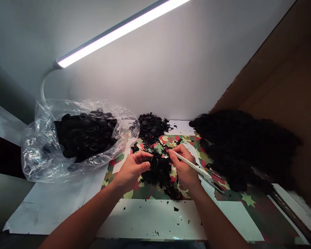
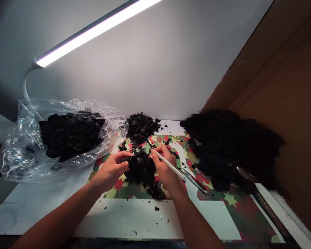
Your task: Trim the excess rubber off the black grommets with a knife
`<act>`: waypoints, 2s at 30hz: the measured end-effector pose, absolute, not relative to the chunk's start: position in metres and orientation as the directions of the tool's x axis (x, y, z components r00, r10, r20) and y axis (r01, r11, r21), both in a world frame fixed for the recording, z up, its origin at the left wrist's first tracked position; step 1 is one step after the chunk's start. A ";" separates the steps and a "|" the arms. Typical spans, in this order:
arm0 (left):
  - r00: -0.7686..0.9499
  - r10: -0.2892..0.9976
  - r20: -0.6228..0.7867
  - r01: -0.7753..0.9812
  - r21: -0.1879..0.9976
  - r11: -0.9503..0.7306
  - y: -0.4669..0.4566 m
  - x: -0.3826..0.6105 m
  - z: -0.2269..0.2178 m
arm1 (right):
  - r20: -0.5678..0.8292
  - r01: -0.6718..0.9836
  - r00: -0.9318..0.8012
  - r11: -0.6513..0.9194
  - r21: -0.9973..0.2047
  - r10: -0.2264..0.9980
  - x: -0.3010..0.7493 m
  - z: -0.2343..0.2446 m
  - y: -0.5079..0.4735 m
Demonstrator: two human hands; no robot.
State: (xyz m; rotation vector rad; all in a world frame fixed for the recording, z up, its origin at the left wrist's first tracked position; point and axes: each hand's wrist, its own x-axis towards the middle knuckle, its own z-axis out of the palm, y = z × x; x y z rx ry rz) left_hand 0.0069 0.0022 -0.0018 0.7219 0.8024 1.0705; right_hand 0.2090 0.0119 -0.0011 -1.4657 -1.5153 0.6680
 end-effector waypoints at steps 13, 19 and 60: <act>0.378 0.895 -0.235 -0.651 0.620 0.438 0.001 0.008 -0.002 | 0.188 0.520 0.064 0.128 -0.845 0.980 0.213 -0.005 0.013; 0.362 0.898 -0.248 -0.664 0.608 0.436 0.002 0.007 -0.007 | 0.181 0.510 0.054 0.129 -0.851 0.982 0.211 -0.007 0.012; 0.487 0.868 -0.097 -0.406 0.855 0.323 -0.010 0.047 0.011 | 0.309 0.786 0.148 0.078 -0.614 0.940 0.364 -0.063 -0.051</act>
